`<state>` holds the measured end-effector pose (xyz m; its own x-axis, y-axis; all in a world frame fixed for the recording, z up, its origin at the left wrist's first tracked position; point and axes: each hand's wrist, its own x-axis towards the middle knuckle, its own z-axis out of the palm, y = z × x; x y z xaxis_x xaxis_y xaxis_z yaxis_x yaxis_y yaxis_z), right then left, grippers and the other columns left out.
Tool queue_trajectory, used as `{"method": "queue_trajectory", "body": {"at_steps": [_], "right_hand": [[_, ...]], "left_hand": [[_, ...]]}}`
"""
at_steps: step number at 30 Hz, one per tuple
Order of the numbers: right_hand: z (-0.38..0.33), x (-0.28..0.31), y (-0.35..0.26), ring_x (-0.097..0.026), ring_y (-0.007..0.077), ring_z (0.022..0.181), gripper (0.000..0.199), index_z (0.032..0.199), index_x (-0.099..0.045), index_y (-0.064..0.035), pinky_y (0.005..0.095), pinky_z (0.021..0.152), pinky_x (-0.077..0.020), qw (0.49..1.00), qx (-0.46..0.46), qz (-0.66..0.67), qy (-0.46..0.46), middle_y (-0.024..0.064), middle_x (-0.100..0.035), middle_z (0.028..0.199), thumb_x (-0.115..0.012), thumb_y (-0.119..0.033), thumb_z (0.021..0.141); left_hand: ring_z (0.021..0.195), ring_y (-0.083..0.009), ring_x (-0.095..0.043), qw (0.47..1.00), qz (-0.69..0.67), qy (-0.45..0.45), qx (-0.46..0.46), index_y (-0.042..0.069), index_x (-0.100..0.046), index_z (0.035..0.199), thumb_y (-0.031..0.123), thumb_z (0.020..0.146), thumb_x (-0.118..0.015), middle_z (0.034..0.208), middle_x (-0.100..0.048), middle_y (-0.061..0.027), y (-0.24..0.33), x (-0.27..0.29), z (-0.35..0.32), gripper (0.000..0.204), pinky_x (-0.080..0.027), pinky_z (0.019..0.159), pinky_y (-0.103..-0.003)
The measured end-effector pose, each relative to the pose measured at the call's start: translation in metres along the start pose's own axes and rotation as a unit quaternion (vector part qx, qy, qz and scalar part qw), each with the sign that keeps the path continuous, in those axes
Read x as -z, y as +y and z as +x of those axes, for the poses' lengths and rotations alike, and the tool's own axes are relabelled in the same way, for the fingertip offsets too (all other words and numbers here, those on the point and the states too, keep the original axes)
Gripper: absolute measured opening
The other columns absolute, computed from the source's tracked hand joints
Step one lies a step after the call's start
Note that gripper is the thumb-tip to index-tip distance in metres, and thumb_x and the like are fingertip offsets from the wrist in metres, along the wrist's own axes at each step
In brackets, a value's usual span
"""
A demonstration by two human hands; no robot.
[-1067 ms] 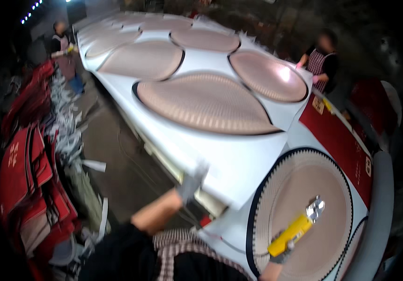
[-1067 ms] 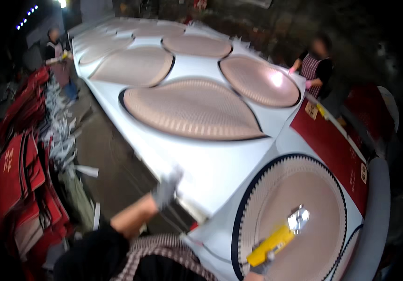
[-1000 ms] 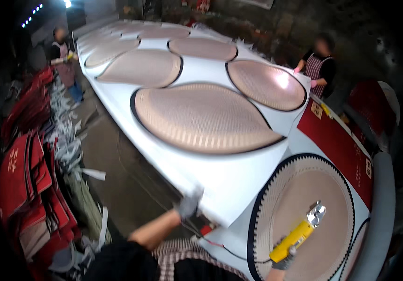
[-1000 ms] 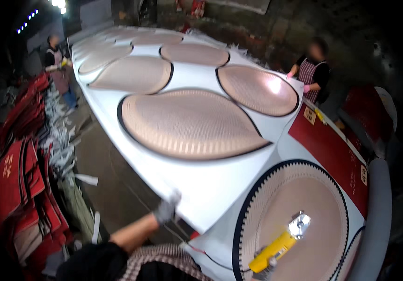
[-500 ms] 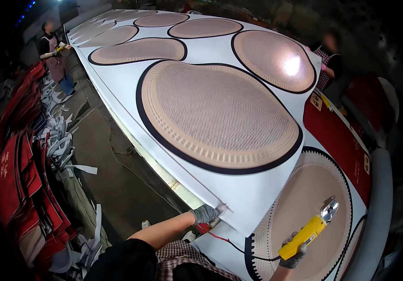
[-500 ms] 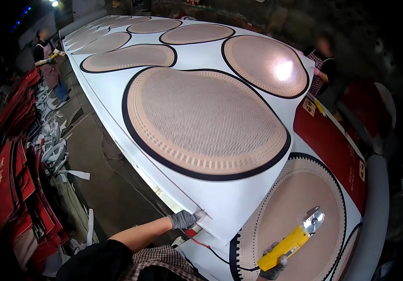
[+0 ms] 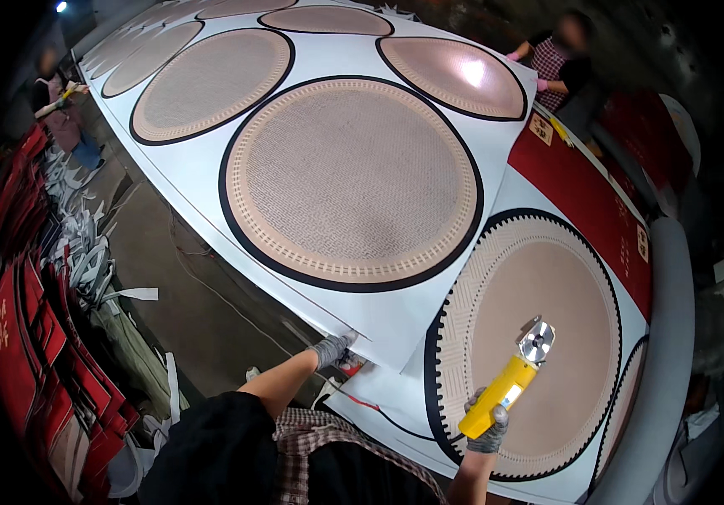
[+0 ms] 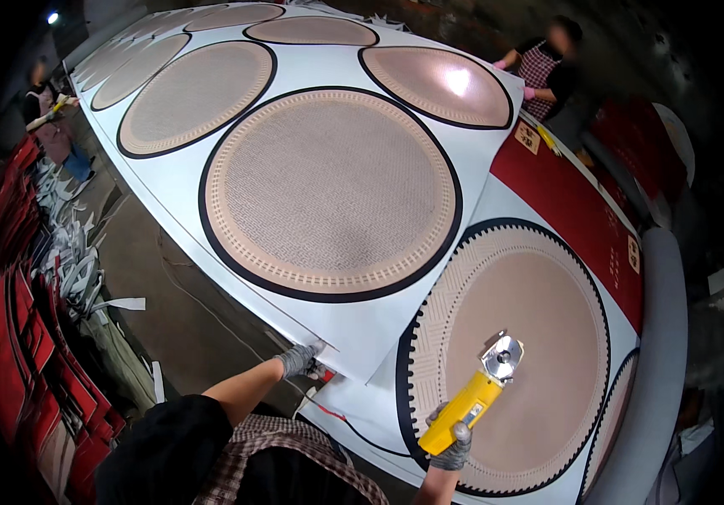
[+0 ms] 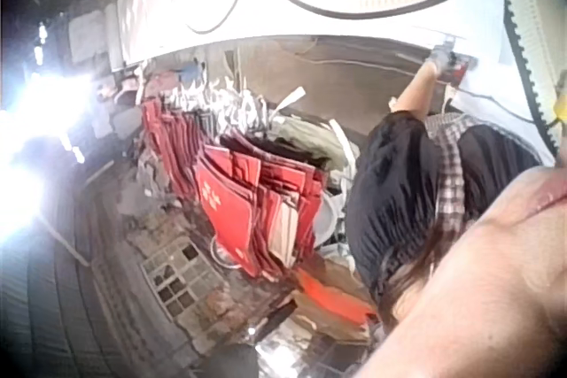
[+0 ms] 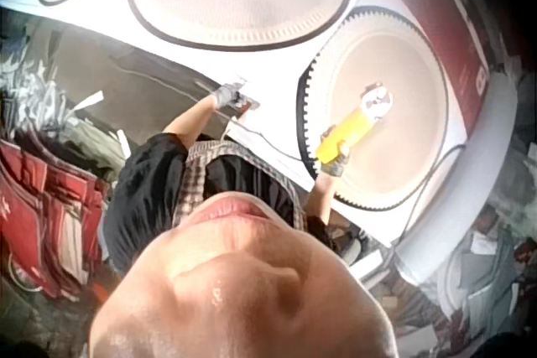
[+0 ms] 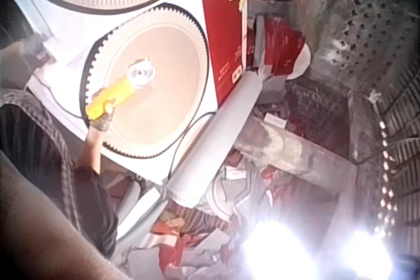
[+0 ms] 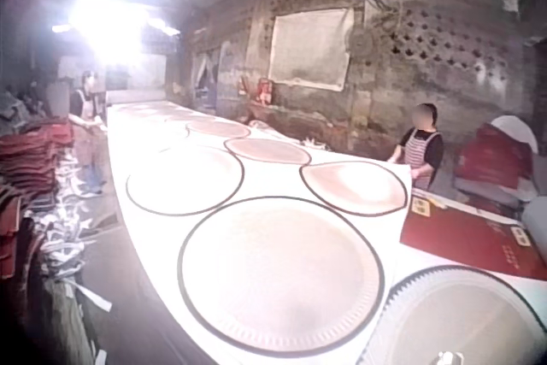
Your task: The person unrolls a large sheet of material containing circular patterns, then uses an electric rotary cutter to cut along the black outlines of the circles, removing the excess material by hand.
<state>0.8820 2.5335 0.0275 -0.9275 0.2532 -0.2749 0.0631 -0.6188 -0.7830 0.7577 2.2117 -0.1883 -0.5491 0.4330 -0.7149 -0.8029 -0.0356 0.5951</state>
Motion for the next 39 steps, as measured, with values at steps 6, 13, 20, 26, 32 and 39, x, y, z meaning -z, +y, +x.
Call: {"method": "queue_trajectory", "body": {"at_steps": [6,13,20,26,32,39], "right_hand": [[-0.006,0.002,-0.005,-0.056,0.0217,0.079,0.068,0.119,-0.045,-0.0033,0.0338,0.069,-0.0495,0.999,-0.033,0.016,-0.024,0.0112,-0.055,0.093,-0.075,-0.026,0.062],[-0.004,-0.015,-0.002,-0.058,0.0231,0.081,0.068,0.119,-0.044,-0.0002,0.0364,0.071,-0.0513,0.999,-0.048,0.010,-0.013,0.0123,-0.056,0.095,-0.073,-0.029,0.065],[0.032,-0.052,0.019,-0.059,0.0241,0.083,0.067,0.117,-0.045,0.0010,0.0369,0.070,-0.0523,0.989,-0.062,-0.003,-0.134,0.0126,-0.058,0.099,-0.072,-0.032,0.065],[0.054,-0.072,0.022,-0.060,0.0239,0.085,0.069,0.120,-0.044,-0.0002,0.0369,0.070,-0.0525,0.979,-0.107,-0.040,-0.171,0.0131,-0.059,0.100,-0.071,-0.031,0.064],[0.082,-0.095,0.041,-0.058,0.0258,0.087,0.070,0.121,-0.046,-0.0069,0.0375,0.078,-0.0506,0.970,-0.159,-0.009,-0.186,0.0104,-0.059,0.100,-0.076,-0.022,0.059],[0.082,-0.188,0.043,-0.059,0.0238,0.085,0.070,0.120,-0.045,-0.0003,0.0360,0.077,-0.0513,0.968,-0.096,0.031,-0.230,0.0131,-0.058,0.099,-0.077,-0.025,0.063]], "left_hand": [[0.058,-0.0186,-0.063,0.998,-0.040,-0.020,0.033,0.007,-0.056,0.107,0.047,0.094,-0.039,0.068,-0.063,-0.0100,-0.001,0.002,0.002,0.046,-0.052,0.047,-0.029],[0.059,-0.0205,-0.063,0.997,0.028,-0.059,-0.045,0.003,-0.058,0.099,0.056,0.092,-0.037,0.070,-0.064,-0.0124,0.006,-0.015,-0.031,0.058,-0.054,0.055,-0.032],[0.064,-0.0216,-0.064,0.995,0.009,-0.050,-0.088,0.003,-0.063,0.070,0.074,0.083,-0.025,0.066,-0.065,-0.0117,-0.012,-0.016,-0.024,0.082,-0.051,0.057,-0.034],[0.053,-0.0188,-0.060,0.993,-0.055,0.001,-0.102,0.004,-0.059,0.093,0.050,0.092,-0.042,0.070,-0.061,-0.0085,0.002,-0.046,-0.052,0.049,-0.050,0.046,-0.034],[0.072,-0.0230,-0.063,0.916,0.306,-0.138,-0.221,0.007,-0.062,0.098,0.047,0.092,-0.043,0.087,-0.063,-0.0122,-0.034,-0.020,-0.048,0.045,-0.051,0.061,-0.039],[0.085,-0.0339,-0.061,0.835,0.420,-0.054,-0.351,0.002,-0.064,0.094,0.044,0.084,-0.060,0.089,-0.063,-0.0185,0.055,-0.042,-0.164,0.043,-0.048,0.075,-0.039]]}}
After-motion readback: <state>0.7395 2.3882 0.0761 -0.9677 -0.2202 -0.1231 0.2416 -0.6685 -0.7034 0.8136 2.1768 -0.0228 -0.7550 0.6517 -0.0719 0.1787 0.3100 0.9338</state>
